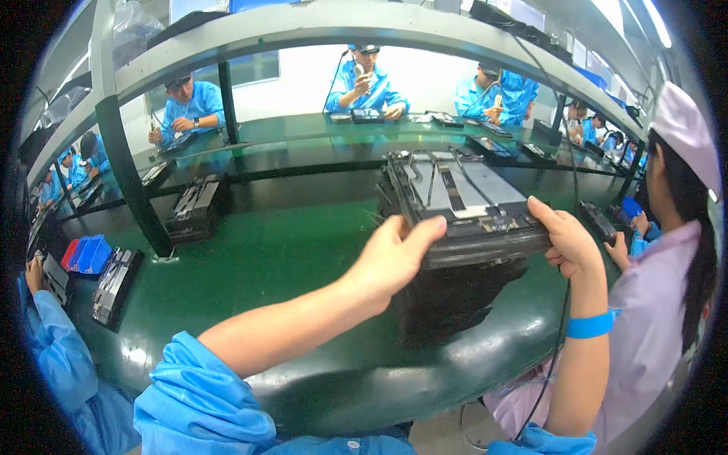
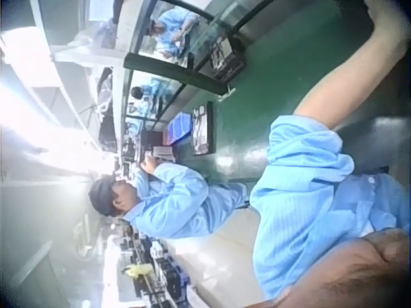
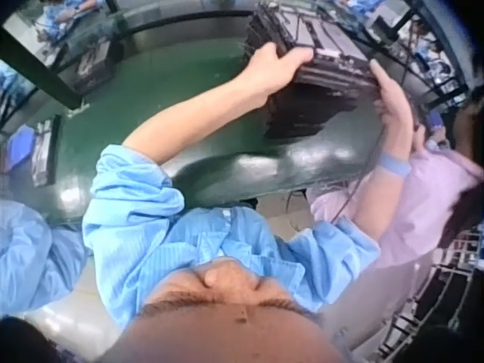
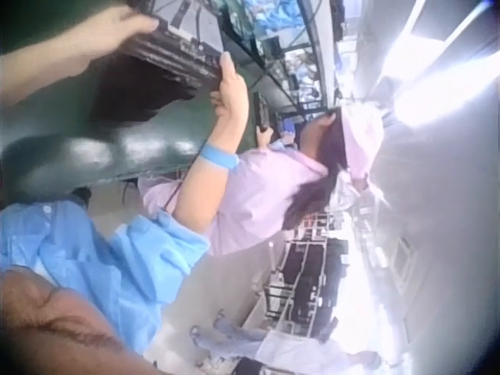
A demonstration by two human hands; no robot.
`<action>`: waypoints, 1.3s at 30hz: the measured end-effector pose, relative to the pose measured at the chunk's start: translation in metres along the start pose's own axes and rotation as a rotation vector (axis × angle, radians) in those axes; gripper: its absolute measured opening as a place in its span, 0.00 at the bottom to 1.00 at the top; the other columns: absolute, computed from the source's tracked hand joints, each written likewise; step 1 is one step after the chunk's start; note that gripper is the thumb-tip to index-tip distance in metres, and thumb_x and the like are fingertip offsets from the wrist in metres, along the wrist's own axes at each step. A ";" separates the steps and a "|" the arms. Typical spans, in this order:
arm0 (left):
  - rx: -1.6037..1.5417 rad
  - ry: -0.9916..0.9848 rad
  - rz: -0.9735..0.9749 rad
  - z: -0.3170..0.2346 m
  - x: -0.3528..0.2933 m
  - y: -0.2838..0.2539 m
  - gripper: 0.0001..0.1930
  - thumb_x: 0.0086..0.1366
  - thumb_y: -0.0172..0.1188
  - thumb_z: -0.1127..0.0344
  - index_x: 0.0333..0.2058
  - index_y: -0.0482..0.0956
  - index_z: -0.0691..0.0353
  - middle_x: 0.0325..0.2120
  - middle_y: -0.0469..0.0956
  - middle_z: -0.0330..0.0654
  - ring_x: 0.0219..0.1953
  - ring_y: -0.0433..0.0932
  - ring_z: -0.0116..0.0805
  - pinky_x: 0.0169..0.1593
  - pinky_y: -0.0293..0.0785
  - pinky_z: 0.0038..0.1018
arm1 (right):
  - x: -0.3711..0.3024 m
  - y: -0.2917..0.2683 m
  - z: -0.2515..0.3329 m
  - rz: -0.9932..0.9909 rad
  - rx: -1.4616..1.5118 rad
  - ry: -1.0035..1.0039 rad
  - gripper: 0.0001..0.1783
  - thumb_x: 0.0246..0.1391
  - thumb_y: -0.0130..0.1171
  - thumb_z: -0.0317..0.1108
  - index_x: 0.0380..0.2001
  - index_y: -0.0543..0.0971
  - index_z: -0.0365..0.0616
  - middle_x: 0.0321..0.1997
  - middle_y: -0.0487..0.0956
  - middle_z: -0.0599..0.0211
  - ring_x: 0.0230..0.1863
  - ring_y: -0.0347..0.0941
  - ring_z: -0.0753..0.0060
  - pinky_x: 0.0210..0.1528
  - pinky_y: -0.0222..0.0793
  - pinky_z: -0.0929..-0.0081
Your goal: The person assembles internal electronic components inside a tablet device, connecting ribbon cables to the motherboard and battery using tweezers.
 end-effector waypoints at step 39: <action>0.798 0.234 -0.066 0.095 -0.309 -0.216 0.33 0.32 0.66 0.55 0.34 0.69 0.75 0.36 0.68 0.58 0.40 0.70 0.45 0.42 0.68 0.31 | -0.089 0.335 -0.018 0.471 -0.838 -0.627 0.10 0.46 0.46 0.35 0.27 0.67 0.39 0.19 0.71 0.49 0.24 0.68 0.48 0.29 0.63 0.60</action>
Point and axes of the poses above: each hand's wrist, its own x-axis towards the middle knuckle, its own y-axis out of the palm, z = x × y, the point moved 7 cm from there along x, towards the middle knuckle
